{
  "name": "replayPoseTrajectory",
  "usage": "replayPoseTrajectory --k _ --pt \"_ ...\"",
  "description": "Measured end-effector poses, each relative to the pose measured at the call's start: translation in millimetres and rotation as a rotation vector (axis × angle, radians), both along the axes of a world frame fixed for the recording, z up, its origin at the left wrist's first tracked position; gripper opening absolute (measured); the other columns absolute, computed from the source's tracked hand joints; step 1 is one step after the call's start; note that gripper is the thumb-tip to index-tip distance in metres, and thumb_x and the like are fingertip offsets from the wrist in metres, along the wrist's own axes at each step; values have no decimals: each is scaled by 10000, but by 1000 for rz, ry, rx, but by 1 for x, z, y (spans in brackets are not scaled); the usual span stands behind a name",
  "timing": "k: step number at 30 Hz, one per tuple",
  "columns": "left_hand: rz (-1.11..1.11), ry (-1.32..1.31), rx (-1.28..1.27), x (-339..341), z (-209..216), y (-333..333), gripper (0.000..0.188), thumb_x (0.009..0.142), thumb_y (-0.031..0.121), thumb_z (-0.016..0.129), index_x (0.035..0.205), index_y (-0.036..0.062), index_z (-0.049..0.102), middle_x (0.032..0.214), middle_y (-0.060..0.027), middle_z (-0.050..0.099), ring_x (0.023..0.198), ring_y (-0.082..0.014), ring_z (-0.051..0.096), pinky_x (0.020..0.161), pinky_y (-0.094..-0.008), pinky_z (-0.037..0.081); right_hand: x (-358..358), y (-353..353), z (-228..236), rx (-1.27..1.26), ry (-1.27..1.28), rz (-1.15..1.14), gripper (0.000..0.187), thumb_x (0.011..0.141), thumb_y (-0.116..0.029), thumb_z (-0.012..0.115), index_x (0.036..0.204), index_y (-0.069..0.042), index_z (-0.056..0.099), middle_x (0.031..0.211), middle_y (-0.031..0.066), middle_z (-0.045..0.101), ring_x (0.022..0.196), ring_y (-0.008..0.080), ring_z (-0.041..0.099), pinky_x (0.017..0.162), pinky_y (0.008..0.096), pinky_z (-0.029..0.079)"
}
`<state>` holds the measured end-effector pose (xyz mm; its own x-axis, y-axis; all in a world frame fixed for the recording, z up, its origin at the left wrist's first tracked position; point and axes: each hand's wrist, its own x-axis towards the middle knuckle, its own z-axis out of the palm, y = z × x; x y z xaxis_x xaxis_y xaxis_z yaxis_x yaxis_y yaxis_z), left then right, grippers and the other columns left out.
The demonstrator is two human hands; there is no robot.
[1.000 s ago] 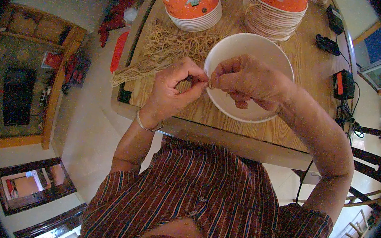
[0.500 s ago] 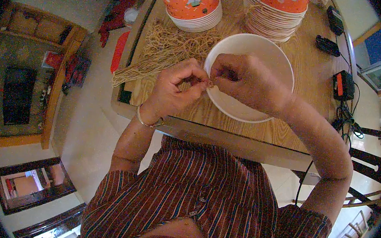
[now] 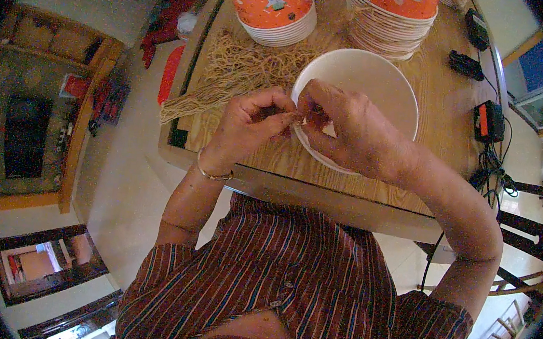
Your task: Threading thin strings through holes in paper cups and stacking them.
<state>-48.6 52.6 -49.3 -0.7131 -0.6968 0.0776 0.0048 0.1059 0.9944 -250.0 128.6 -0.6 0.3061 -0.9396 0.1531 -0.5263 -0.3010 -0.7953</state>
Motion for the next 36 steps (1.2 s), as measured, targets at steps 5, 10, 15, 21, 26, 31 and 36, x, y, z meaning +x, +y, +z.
replayPoseTrajectory --k 5,10,15,21,26,31,36 --pt "-27 4 98 1 0 -2 35 891 43 640 920 24 643 763 39 590 653 -20 571 565 -179 458 6 3 -1 -92 31 -6 198 817 -33 681 935 -18 521 779 109 600 724 223 636 668 334 511" --pt "-25 -3 130 1 3 -1 60 897 38 631 952 28 651 782 32 615 653 -24 578 573 -179 476 10 3 0 -183 218 -55 280 881 -241 650 941 -16 494 846 173 630 781 381 641 664 452 524" --pt "-38 -21 124 2 1 -4 61 891 46 641 948 32 656 780 34 620 647 -19 571 566 -178 471 11 -2 -5 -220 279 -52 269 907 -246 608 952 -6 496 849 169 616 782 378 641 661 467 520" --pt "-17 -54 60 0 3 -3 53 889 64 649 932 38 663 752 51 615 635 -4 540 547 -174 445 12 -2 -4 -234 338 -65 233 928 -236 573 983 -17 515 814 172 595 768 386 633 643 478 513" --pt "-18 -8 55 -2 2 -2 53 896 77 648 930 39 665 750 51 617 623 -5 538 538 -172 437 8 -7 -13 -104 205 -180 168 936 -159 570 868 -6 549 678 151 545 624 322 591 559 387 461" --pt "-54 -10 107 1 2 -4 62 900 87 653 940 40 662 764 35 630 635 -20 572 548 -182 470 -7 -13 -1 490 -247 -5 197 976 -199 539 929 -17 599 683 -14 529 620 44 539 530 223 460" --pt "-61 7 127 1 1 -5 73 903 87 648 952 35 662 785 28 637 654 -27 583 564 -187 484 -14 -14 -6 509 -320 28 208 957 -185 526 938 3 614 733 24 587 599 88 572 556 242 496"
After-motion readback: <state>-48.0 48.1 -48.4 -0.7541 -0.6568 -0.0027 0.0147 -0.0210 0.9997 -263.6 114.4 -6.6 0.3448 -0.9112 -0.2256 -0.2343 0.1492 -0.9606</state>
